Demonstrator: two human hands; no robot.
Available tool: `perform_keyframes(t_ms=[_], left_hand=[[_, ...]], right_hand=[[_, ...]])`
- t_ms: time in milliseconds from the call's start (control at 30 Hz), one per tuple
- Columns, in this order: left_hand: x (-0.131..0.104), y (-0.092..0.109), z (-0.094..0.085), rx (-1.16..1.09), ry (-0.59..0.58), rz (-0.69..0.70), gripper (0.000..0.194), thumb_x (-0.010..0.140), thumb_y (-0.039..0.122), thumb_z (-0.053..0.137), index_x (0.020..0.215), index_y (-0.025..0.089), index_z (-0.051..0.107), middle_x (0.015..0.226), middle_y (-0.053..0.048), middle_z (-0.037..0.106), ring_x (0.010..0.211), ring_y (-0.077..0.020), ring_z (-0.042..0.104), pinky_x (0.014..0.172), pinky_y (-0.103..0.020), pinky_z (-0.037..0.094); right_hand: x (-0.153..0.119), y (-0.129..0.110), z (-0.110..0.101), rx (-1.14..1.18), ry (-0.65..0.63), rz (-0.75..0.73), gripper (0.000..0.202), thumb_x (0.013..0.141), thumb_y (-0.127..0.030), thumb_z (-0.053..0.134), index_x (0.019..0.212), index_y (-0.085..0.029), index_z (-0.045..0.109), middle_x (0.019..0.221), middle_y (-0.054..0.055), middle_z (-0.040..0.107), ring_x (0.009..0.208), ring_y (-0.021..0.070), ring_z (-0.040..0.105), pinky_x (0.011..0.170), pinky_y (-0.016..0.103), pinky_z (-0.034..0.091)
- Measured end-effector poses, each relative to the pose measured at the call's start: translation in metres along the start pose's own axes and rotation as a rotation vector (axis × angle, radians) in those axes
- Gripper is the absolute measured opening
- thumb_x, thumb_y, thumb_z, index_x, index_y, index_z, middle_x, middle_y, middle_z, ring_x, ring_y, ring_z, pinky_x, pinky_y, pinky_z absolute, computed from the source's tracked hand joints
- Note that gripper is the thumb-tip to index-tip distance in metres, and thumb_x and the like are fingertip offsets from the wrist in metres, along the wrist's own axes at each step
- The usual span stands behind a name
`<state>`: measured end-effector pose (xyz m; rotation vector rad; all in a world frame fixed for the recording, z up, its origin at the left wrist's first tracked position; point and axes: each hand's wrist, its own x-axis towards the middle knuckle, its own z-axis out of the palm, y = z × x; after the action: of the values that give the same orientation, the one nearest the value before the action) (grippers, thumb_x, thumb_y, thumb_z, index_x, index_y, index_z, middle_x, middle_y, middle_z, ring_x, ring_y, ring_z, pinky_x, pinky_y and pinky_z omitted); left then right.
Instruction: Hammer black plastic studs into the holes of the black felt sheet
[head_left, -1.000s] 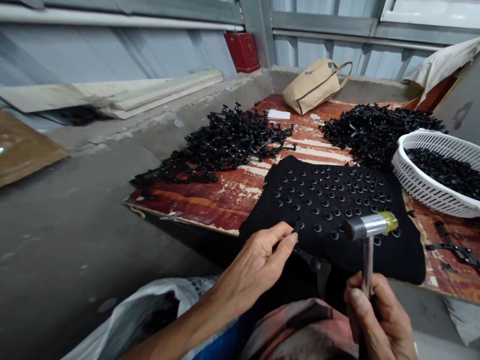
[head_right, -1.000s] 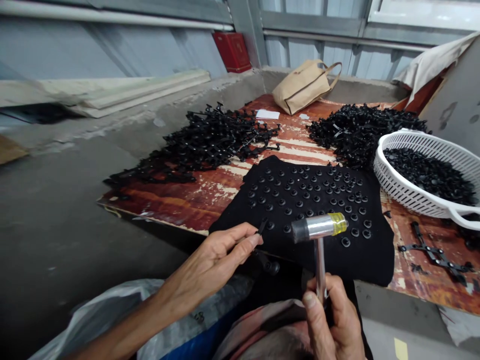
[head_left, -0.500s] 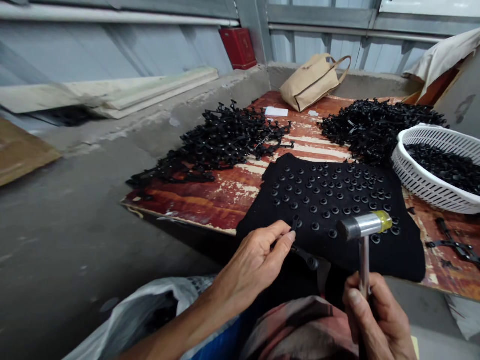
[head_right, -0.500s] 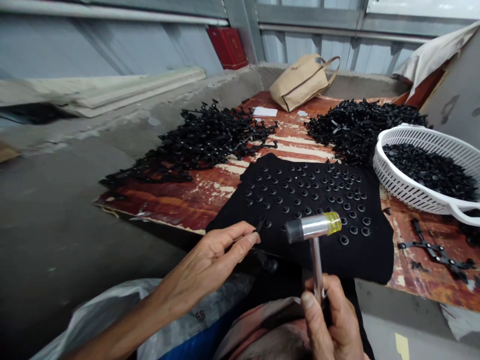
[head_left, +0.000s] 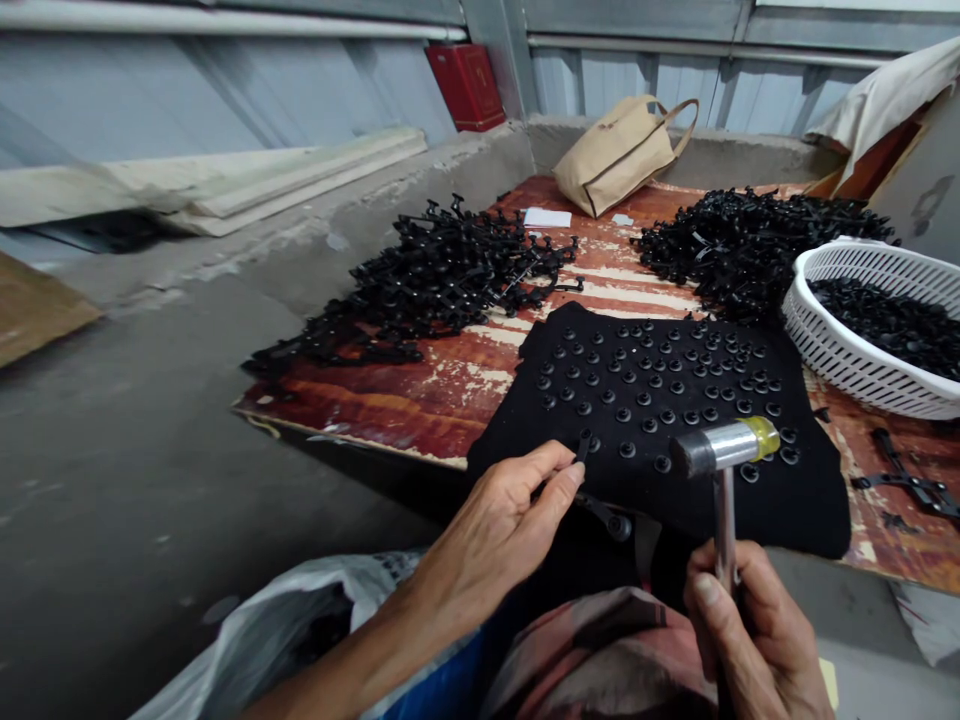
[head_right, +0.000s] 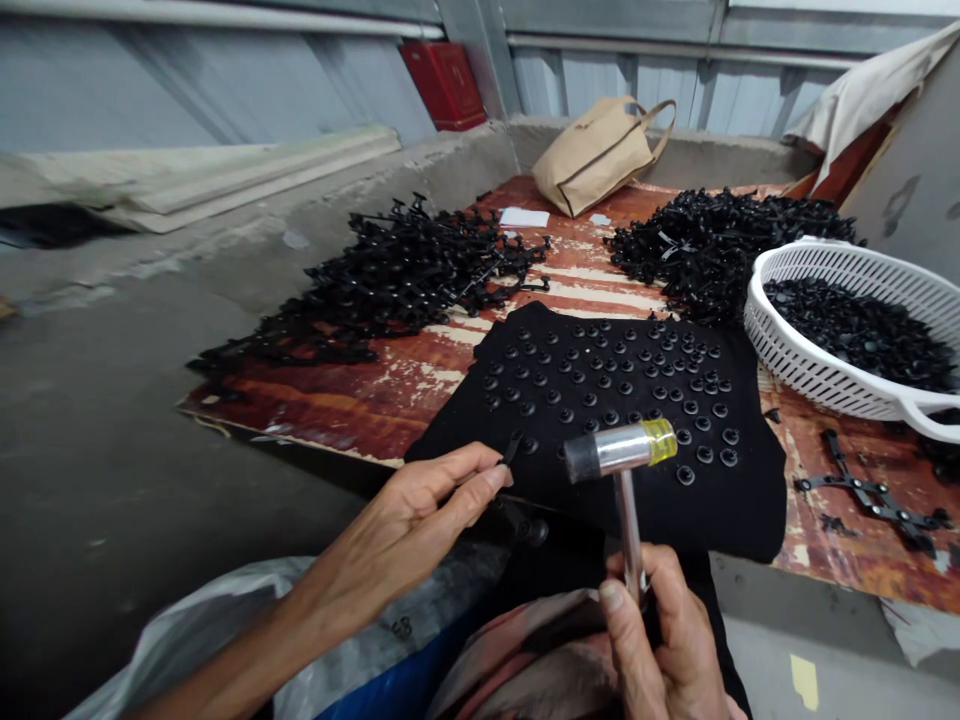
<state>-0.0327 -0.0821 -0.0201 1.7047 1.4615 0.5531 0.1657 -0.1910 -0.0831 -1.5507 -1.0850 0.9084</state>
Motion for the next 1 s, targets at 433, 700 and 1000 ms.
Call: perform_keyframes(t_ms=[433, 700, 1000], left_hand=[[0.0, 0.002, 0.0, 0.031, -0.005, 0.0, 0.034, 0.087, 0.046, 0.039, 0.067, 0.02, 0.05, 0.057, 0.007, 0.034, 0.053, -0.0105, 0.036, 0.052, -0.024, 0.029], [0.001, 0.01, -0.004, 0.176, -0.025, -0.009, 0.036, 0.086, 0.047, 0.034, 0.066, 0.021, 0.05, 0.052, 0.006, 0.035, 0.05, -0.0115, 0.036, 0.051, -0.024, 0.027], [0.01, 0.011, -0.018, 0.237, -0.103, 0.084, 0.034, 0.084, 0.042, 0.037, 0.058, 0.021, 0.043, 0.05, 0.004, 0.039, 0.049, -0.0118, 0.036, 0.05, -0.026, 0.023]], right_hand=[[0.001, -0.011, 0.005, -0.008, -0.073, -0.01, 0.027, 0.093, -0.047, 0.054, 0.09, -0.022, 0.062, 0.063, -0.003, 0.048, 0.05, 0.0108, 0.04, 0.042, 0.02, 0.034], [0.014, -0.008, -0.012, -0.22, -0.148, -0.245, 0.028, 0.096, -0.031, 0.051, 0.122, -0.024, 0.06, 0.093, 0.005, 0.07, 0.081, 0.0182, 0.069, 0.068, 0.025, 0.058], [0.048, -0.046, -0.023, -0.52, -0.349, -0.758, 0.073, 0.094, -0.015, 0.046, 0.157, -0.028, 0.011, 0.094, 0.009, 0.065, 0.066, 0.019, 0.064, 0.05, 0.026, 0.055]])
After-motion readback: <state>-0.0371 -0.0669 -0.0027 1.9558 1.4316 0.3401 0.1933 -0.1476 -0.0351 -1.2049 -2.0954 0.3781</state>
